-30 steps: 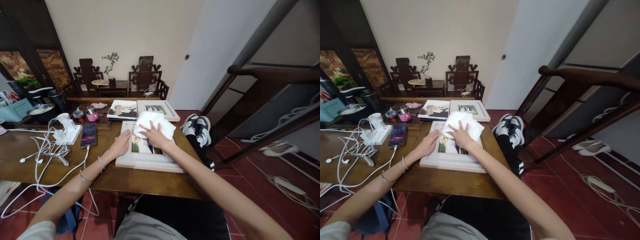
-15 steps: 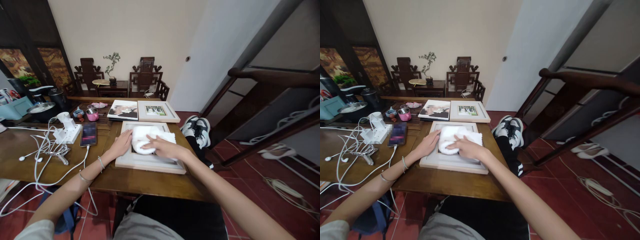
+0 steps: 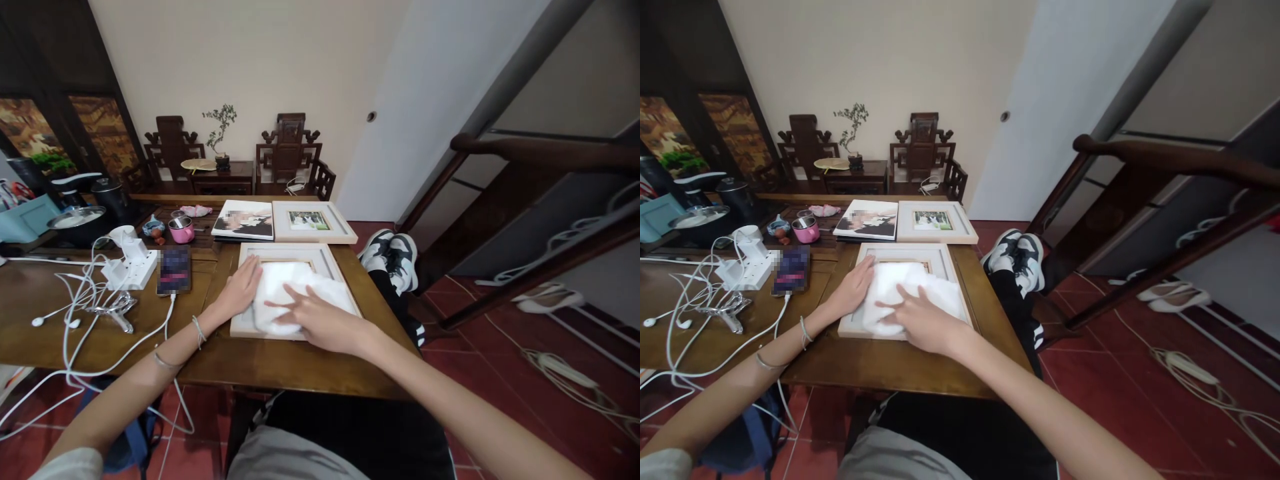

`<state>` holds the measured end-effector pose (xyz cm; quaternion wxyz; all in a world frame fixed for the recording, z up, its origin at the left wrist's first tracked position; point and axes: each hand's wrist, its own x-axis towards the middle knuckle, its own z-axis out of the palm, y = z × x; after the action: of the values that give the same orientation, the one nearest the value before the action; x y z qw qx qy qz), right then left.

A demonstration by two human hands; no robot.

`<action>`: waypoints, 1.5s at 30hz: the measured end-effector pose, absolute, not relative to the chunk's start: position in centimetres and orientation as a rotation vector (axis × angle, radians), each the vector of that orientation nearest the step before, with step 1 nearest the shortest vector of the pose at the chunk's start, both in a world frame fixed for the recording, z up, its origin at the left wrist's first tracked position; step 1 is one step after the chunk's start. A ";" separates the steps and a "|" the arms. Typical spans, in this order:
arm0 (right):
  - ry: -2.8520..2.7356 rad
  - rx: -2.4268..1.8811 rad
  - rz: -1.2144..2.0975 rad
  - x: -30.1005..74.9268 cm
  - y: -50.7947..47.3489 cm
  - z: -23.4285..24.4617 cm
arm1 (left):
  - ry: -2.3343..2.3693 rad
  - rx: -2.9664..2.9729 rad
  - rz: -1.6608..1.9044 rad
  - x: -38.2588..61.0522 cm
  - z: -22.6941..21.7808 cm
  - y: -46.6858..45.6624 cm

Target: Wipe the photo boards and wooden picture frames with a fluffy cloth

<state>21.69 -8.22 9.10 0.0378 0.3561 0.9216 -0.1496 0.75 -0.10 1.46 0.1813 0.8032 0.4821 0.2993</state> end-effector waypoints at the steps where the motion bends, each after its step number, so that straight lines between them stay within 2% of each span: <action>1: 2.805 1.137 -0.488 23.0 -9.2 9.2 | 1.380 2.295 0.809 0.7 1.4 -0.1; 7: 2.633 1.509 -0.467 29.6 -9.0 8.8 | 1.413 2.396 0.653 0.6 1.0 0.1; 13: 2.653 1.819 -0.193 30.0 -4.5 6.7 | 1.329 2.347 0.815 0.4 0.2 0.6; 19: 2.897 1.615 -0.311 31.4 -8.5 5.3 | 1.411 2.073 1.174 0.1 0.4 0.6; 23: 3.133 1.472 -0.271 34.0 -12.4 4.6 | 1.485 1.609 1.187 0.1 1.0 0.8; 29: 3.277 1.426 -0.108 35.9 -15.2 3.3 | 1.325 1.066 1.239 0.4 2.1 -0.1; 37: 3.365 1.617 -0.097 35.7 -18.1 0.6 | 1.129 0.796 1.190 1.3 2.9 -1.3; 42: 3.406 1.644 -0.107 35.4 -18.1 0.2 | 0.968 0.715 0.927 1.9 3.5 -2.7; 45: 3.420 1.641 -0.069 35.4 -18.1 0.4 | 1.014 0.738 1.003 2.1 3.9 -3.1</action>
<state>35.40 -18.15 0.41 -0.3204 0.4097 0.8539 -0.0172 2.07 -3.09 3.85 0.6945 0.3307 0.4542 0.4494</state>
